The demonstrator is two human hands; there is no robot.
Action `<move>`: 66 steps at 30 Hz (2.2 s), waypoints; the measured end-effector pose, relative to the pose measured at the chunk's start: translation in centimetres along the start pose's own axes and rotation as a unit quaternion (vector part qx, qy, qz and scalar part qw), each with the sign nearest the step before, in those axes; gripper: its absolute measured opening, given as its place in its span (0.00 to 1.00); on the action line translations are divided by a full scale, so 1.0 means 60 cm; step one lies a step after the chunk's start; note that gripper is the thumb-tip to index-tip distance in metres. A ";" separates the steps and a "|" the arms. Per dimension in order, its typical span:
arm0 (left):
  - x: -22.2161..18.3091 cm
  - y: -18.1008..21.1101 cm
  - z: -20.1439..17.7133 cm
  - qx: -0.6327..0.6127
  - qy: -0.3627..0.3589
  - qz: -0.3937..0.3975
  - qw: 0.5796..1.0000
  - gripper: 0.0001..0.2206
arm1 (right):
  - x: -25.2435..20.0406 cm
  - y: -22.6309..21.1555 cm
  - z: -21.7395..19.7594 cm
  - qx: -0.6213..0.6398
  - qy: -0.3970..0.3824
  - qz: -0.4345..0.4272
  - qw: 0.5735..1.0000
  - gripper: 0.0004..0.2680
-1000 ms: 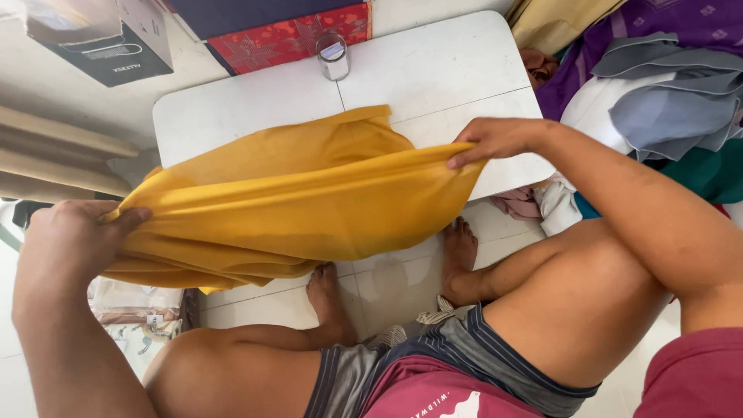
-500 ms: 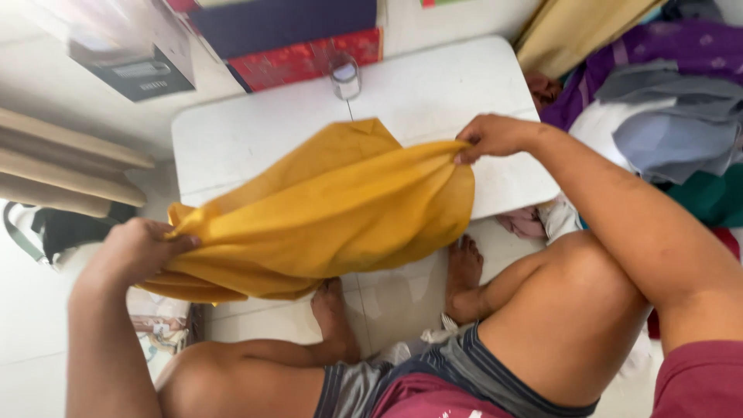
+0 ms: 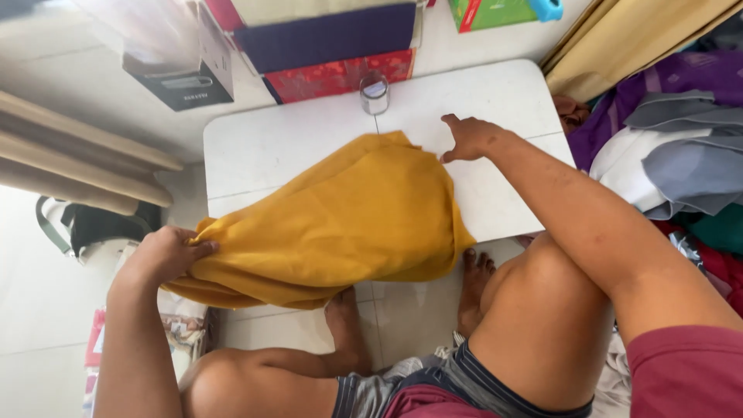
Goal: Folding hijabs and placing them into individual plastic packaging sleeves.
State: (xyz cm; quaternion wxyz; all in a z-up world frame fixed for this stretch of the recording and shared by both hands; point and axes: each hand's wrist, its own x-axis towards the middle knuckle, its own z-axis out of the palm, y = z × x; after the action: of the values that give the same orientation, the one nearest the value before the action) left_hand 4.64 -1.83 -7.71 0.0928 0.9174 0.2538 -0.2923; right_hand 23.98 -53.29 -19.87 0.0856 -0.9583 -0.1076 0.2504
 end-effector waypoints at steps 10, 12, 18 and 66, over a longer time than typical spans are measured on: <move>0.055 0.007 0.021 0.040 -0.031 0.012 0.999 0.22 | 0.033 -0.090 0.017 -0.017 0.096 -0.085 0.992 0.19; 0.057 0.017 0.017 0.048 -0.033 0.011 0.998 0.21 | 0.056 -0.096 0.024 -0.025 0.071 -0.062 0.995 0.14; 0.107 0.017 0.032 0.115 -0.034 0.017 0.993 0.21 | 0.119 -0.089 0.055 -0.035 0.036 -0.029 0.998 0.16; 0.134 -0.072 0.044 0.065 -0.056 -0.041 0.996 0.19 | 0.049 -0.066 -0.035 0.548 0.042 -0.179 0.816 0.05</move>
State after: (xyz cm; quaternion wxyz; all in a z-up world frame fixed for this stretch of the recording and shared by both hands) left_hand 6.73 4.34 -14.62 0.0352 0.8926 0.2663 -0.3622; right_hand 26.87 -48.96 -18.58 0.6439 -0.7267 -0.1185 0.2078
